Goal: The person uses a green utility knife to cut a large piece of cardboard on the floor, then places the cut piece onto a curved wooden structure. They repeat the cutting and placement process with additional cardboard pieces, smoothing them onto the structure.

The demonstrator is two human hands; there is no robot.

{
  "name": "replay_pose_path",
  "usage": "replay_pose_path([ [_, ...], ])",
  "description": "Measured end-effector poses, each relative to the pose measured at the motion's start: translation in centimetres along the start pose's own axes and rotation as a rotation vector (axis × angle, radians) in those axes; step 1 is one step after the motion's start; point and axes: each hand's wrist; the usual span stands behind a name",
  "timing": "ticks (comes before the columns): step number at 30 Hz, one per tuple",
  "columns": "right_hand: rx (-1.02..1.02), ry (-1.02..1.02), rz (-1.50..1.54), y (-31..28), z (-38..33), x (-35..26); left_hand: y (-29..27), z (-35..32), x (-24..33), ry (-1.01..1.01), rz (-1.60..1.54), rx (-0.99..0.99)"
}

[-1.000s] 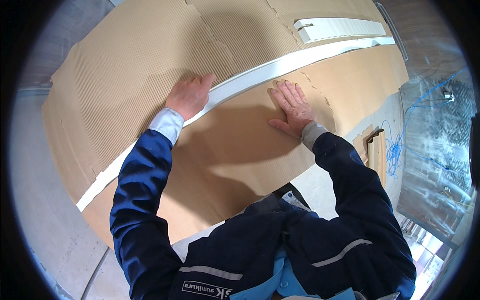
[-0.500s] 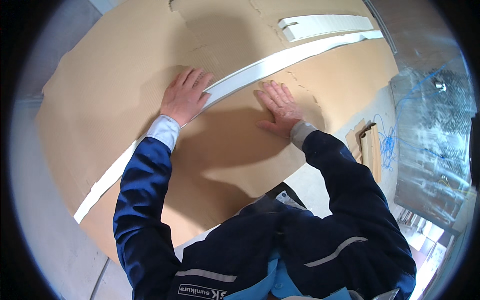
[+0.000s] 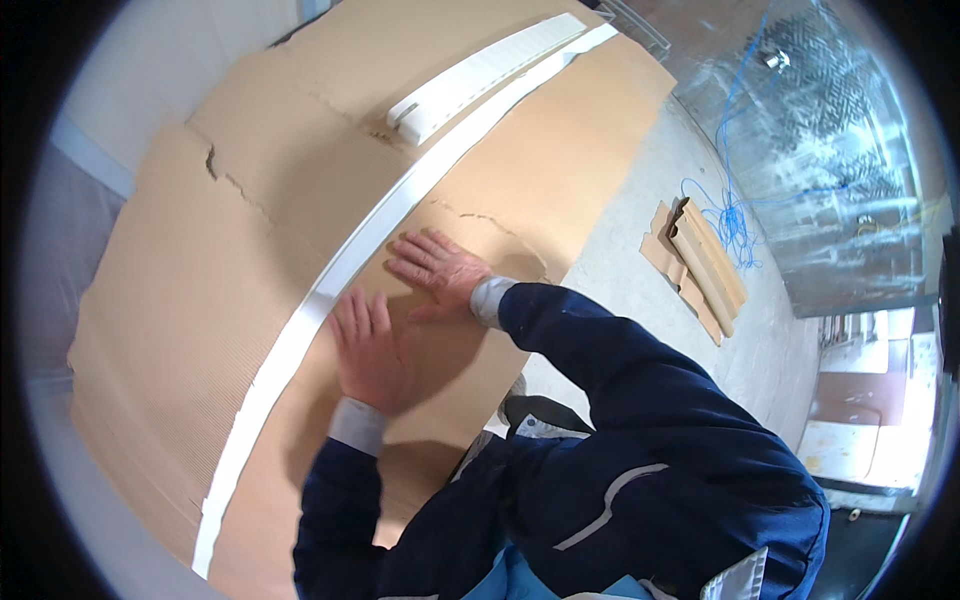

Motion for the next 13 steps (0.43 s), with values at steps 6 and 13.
replay_pose_path([
  [6, 0.013, 0.06, 0.124, 3.1, 0.3, 0.3, 3.8, -0.8, 2.4, -0.071, 0.057, -0.129],
  [13, 0.34, 0.156, 0.439, 2.2, -12.9, -2.7, 4.3, 0.2, 1.9, -0.005, 0.174, -0.126],
])
Point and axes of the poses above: each hand's wrist, its own z-axis towards the middle knuckle, its own y-axis out of the palm, x = y × z, and after that the axes turned 13 degrees about y, right-handed
